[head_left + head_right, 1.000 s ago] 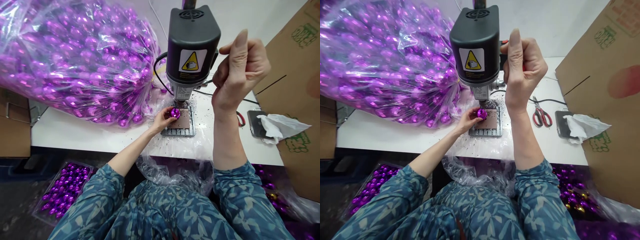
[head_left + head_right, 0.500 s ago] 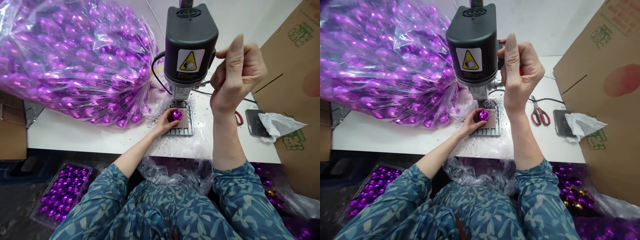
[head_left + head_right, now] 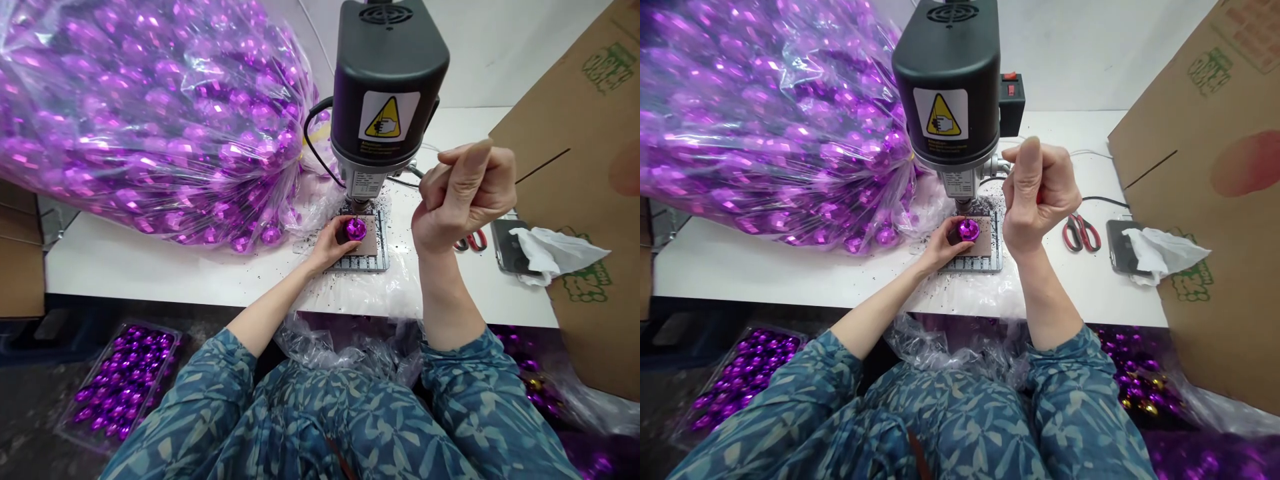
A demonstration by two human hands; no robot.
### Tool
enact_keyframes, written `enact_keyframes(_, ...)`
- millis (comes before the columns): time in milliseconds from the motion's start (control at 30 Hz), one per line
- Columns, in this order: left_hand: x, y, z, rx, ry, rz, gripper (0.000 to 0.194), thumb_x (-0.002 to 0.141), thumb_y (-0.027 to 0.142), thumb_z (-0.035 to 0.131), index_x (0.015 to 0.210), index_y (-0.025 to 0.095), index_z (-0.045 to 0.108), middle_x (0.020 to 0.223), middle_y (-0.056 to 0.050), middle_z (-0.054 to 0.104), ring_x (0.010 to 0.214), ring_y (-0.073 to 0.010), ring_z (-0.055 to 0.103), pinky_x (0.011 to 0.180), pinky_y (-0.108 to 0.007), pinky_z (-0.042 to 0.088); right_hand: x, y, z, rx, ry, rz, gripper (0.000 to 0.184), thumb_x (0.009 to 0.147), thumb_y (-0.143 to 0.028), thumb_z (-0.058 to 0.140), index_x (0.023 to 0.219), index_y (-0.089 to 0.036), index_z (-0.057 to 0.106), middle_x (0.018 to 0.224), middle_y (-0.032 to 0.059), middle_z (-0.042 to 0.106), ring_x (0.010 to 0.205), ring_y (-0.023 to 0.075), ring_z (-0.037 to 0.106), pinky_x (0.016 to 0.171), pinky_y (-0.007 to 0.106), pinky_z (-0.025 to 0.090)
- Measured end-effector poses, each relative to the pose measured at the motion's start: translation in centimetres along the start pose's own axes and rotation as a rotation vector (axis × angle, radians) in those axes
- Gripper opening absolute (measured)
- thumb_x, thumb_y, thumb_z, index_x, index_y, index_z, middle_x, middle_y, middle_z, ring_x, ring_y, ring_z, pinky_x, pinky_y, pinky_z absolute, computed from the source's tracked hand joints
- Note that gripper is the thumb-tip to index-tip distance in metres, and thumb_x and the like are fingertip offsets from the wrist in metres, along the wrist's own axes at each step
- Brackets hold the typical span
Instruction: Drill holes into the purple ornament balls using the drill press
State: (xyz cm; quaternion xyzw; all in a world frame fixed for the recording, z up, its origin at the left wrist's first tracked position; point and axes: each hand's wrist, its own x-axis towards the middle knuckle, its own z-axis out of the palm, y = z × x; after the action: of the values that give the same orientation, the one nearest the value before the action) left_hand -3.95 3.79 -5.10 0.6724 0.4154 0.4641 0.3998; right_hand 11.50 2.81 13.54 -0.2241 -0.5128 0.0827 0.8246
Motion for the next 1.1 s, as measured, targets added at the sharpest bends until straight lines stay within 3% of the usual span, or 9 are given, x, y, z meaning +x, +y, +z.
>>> enact_keyframes(200, 0.0, 0.2, 0.0, -0.007, -0.001, -0.008, 0.066, 0.085, 0.047, 0.088, 0.137, 0.02, 0.058, 0.134, -0.014, 0.073, 0.127, -0.0319, 0.072, 0.111, -0.047, 0.059, -0.9, 1.4, -0.7, 0.059, 0.001, -0.107, 0.03, 0.103, -0.043, 0.06, 0.08, -0.024, 0.067, 0.051, -0.0068, 0.029, 0.039, 0.0011, 0.024, 0.046, 0.024, 0.019)
enact_keyframes(500, -0.1, 0.4, -0.1, 0.002, 0.001, -0.012, 0.063, 0.085, 0.041, 0.088, 0.137, 0.02, 0.057, 0.135, -0.014, 0.074, 0.127, -0.0313, 0.073, 0.113, -0.048, 0.058, -2.3, 3.2, -1.9, -0.018, -0.007, -0.137, 0.034, 0.103, -0.053, 0.053, 0.083, -0.026, 0.062, 0.053, -0.0068, 0.021, 0.041, 0.0035, 0.015, 0.049, 0.026, 0.02)
enact_keyframes(767, -0.2, 0.6, 0.0, -0.076, -0.004, -0.037, 0.069, 0.084, 0.047, 0.089, 0.137, 0.018, 0.056, 0.137, -0.017, 0.072, 0.129, -0.0316, 0.072, 0.114, -0.049, 0.058, -3.3, 4.0, -2.8, -0.044, -0.011, -0.138, 0.045, 0.098, -0.065, 0.055, 0.075, -0.025, 0.057, 0.042, -0.0093, 0.021, 0.035, 0.0057, 0.015, 0.042, 0.029, 0.022)
enact_keyframes(933, -0.1, 0.4, 0.1, -0.075, 0.002, -0.04, 0.068, 0.083, 0.047, 0.091, 0.136, 0.02, 0.058, 0.137, -0.015, 0.073, 0.128, -0.0313, 0.072, 0.113, -0.05, 0.059, -1.0, 1.9, -0.5, -0.068, 0.056, -0.076, 0.047, 0.098, -0.064, 0.058, 0.074, -0.024, 0.057, 0.043, -0.0097, 0.02, 0.034, 0.0043, 0.012, 0.04, 0.027, 0.012)
enact_keyframes(1000, 0.0, 0.3, 0.3, -0.079, 0.022, -0.054, 0.066, 0.083, 0.044, 0.092, 0.134, 0.02, 0.058, 0.136, -0.015, 0.073, 0.127, -0.0308, 0.072, 0.112, -0.049, 0.06, 1.0, 1.1, 1.0, -0.081, 0.071, -0.026, 0.047, 0.097, -0.065, 0.06, 0.075, -0.023, 0.058, 0.046, -0.0086, 0.028, 0.035, 0.0041, 0.021, 0.04, 0.027, 0.013)
enact_keyframes(1100, -0.5, 0.9, 0.4, -0.033, 0.14, -0.091, 0.064, 0.079, 0.038, 0.095, 0.129, 0.019, 0.06, 0.129, -0.015, 0.075, 0.123, -0.0297, 0.074, 0.11, -0.048, 0.06, 3.8, 0.5, 2.7, -0.101, 0.05, 0.109, 0.072, 0.083, -0.093, 0.05, 0.067, -0.023, 0.051, 0.047, -0.0087, 0.027, 0.035, 0.0031, 0.017, 0.037, 0.03, 0.01)
